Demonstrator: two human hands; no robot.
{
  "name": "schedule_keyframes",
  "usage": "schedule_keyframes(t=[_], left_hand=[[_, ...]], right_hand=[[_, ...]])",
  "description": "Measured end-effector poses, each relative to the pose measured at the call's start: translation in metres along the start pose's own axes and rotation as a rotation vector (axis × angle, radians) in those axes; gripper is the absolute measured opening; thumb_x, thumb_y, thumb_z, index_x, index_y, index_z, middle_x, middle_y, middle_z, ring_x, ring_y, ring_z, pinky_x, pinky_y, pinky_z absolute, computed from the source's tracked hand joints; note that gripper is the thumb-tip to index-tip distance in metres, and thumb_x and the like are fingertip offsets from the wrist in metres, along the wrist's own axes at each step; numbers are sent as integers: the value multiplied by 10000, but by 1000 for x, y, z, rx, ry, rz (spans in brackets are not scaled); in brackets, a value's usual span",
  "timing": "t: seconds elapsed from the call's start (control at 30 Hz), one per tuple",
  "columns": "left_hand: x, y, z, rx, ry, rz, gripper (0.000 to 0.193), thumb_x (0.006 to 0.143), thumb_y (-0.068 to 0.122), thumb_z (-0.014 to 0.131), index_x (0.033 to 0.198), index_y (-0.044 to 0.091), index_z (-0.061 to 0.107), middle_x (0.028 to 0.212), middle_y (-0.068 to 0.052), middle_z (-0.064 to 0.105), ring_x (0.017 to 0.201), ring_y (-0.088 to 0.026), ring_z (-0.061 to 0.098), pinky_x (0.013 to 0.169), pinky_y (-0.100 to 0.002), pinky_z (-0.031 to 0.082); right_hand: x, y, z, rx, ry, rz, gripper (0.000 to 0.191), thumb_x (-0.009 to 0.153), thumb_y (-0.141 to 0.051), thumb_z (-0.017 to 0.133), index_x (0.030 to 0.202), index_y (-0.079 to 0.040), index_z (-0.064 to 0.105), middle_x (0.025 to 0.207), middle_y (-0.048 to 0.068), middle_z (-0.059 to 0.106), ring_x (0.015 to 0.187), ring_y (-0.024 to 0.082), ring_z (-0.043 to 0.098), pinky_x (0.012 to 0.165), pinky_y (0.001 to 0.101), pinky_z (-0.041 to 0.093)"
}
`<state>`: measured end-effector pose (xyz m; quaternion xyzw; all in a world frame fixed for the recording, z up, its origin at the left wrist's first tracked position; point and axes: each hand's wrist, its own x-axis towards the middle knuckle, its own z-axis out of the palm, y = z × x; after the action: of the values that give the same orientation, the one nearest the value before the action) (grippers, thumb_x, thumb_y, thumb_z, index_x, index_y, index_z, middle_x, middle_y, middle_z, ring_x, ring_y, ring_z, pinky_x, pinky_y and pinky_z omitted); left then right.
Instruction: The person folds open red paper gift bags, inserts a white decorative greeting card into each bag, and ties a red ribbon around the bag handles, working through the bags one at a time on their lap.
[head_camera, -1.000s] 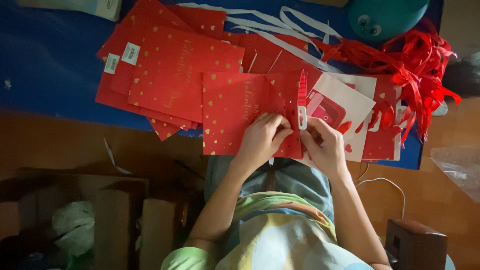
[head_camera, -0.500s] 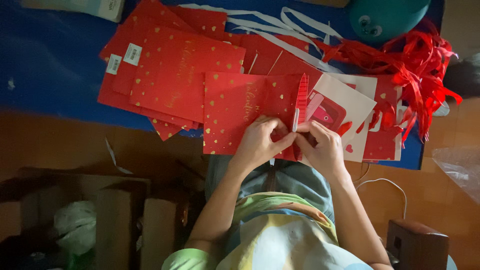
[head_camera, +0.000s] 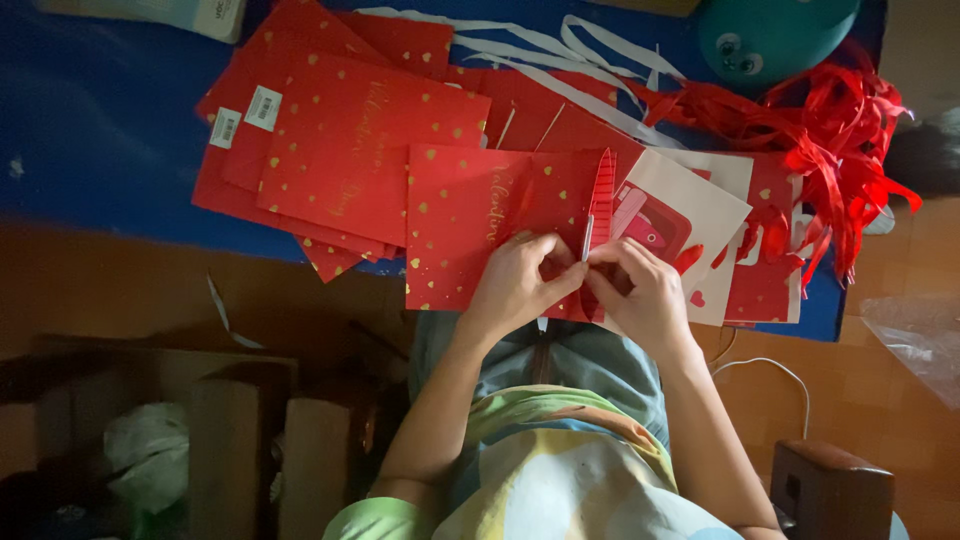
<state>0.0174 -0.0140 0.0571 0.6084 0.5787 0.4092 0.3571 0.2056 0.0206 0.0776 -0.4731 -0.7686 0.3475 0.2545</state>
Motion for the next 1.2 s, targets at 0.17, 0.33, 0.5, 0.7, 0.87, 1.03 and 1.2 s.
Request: schedule_keyframes(t=[0.17,0.33,0.5,0.7,0.87,1.03,1.2], left_hand=[[-1,-1,-1,1,-10,-10,292,890,302,753,874,20,681,870,-121,741,863,-308,686,794,-420,549],[1,-2,0,-12,-31,-40,289,888,307,746,880,23,696,872,-111,751,858,-288,701,799,-409,556],[0,-1,-2,-12,-25,-26,290,901,313,739,885,25,703,879,-110,758,872,-293,697,803,-412,550],[0,0,-1,-8,-20,-21,303,900,332,731,901,31,698,880,-118,741,865,-300,694,795,-421,547],[0,-1,-1,6,-19,-22,312,901,331,738,879,23,694,873,-124,746,860,-313,681,796,-428,542],[1,-3,-1,-4,-36,-28,298,903,322,732,885,27,686,876,-111,749,858,-296,691,814,-419,548],[-1,-3,0,15,0,-15,275,888,295,744,896,24,697,882,-120,745,874,-319,684,801,-429,543]], right_hand=[[-2,2,6,-116,77,-142,165,877,-31,754,1033,-58,706,927,91,664,811,266,681,682,341,545],[-7,8,16,-89,263,-148,122,949,30,713,1034,-50,674,983,108,671,835,258,677,701,347,548],[-5,4,13,11,303,-57,155,910,27,746,1026,-57,686,1011,133,655,695,226,647,613,337,521],[-7,-5,7,-180,139,-187,224,840,-9,778,1048,-54,706,1056,115,668,801,275,682,665,349,560],[-5,3,11,-96,169,-116,185,894,20,750,1046,-72,700,1039,103,650,785,231,680,650,318,566],[-1,2,8,39,205,-44,248,862,10,764,1076,-34,645,1112,98,653,702,222,630,615,305,525],[-4,-5,6,-128,97,-118,263,813,-10,780,1054,-46,678,1084,94,676,674,223,648,605,313,535]])
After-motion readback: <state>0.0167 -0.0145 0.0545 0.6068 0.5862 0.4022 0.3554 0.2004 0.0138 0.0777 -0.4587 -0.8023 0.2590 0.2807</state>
